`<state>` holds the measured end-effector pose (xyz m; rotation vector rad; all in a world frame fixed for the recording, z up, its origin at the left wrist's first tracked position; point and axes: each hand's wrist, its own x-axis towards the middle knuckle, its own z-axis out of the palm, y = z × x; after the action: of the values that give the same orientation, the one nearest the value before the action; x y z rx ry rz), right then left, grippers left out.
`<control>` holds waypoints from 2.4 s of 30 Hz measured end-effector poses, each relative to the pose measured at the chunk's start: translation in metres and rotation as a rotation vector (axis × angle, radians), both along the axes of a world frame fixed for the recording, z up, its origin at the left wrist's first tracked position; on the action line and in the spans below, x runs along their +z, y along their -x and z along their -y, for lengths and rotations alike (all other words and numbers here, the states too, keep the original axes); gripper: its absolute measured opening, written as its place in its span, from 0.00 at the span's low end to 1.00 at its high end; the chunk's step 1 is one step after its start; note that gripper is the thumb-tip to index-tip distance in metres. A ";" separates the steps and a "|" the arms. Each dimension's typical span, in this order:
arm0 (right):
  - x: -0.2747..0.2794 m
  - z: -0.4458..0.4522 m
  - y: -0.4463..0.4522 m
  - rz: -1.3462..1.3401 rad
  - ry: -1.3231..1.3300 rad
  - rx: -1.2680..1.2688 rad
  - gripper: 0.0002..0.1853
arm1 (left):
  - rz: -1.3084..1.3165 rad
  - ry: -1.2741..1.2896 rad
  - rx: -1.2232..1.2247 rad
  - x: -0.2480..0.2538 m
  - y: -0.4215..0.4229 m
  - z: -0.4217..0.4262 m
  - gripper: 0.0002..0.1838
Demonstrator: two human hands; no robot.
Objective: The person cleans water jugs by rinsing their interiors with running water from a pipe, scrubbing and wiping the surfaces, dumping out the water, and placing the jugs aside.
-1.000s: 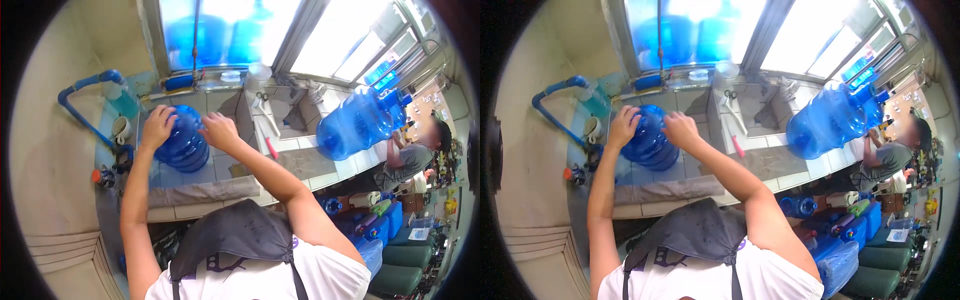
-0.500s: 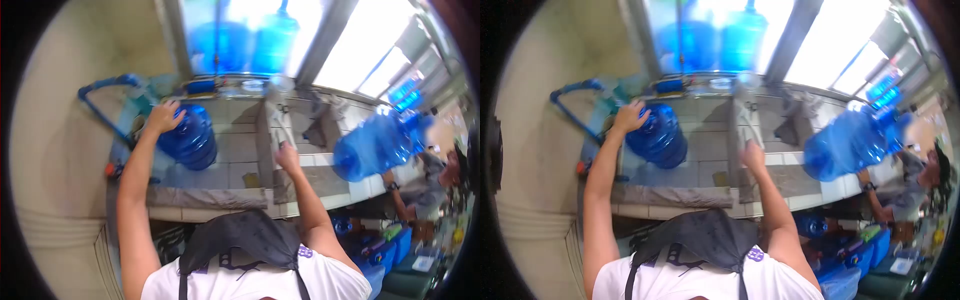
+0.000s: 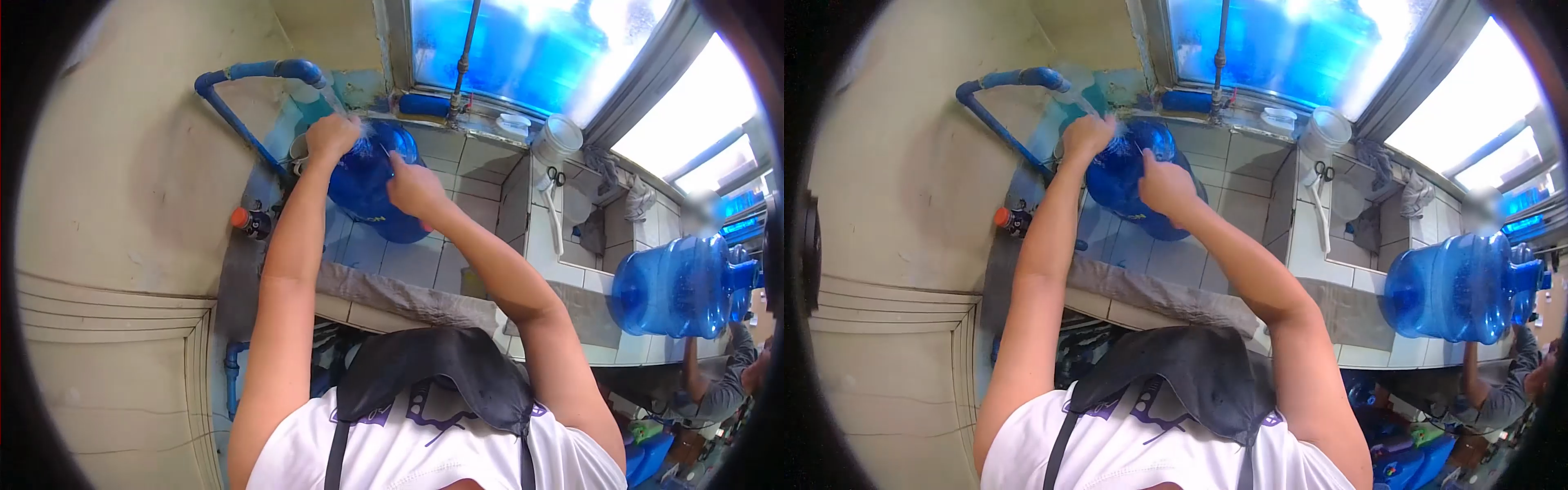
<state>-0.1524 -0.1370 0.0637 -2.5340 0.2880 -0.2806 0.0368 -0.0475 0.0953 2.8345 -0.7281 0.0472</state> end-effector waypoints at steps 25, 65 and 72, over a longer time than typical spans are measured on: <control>0.014 -0.020 -0.067 -0.186 -0.061 -0.088 0.21 | 0.254 0.029 -0.258 -0.035 -0.010 -0.005 0.25; 0.008 -0.043 -0.036 -0.084 -0.150 -0.119 0.24 | -0.079 0.229 0.048 -0.020 0.002 0.013 0.33; -0.039 -0.001 -0.067 0.089 -0.119 -0.104 0.27 | -0.033 0.266 0.099 -0.019 0.029 0.012 0.30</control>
<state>-0.0850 -0.1358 0.0245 -2.3862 0.3905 -0.4032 0.0074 -0.0599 0.0764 2.6074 -0.5299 0.1046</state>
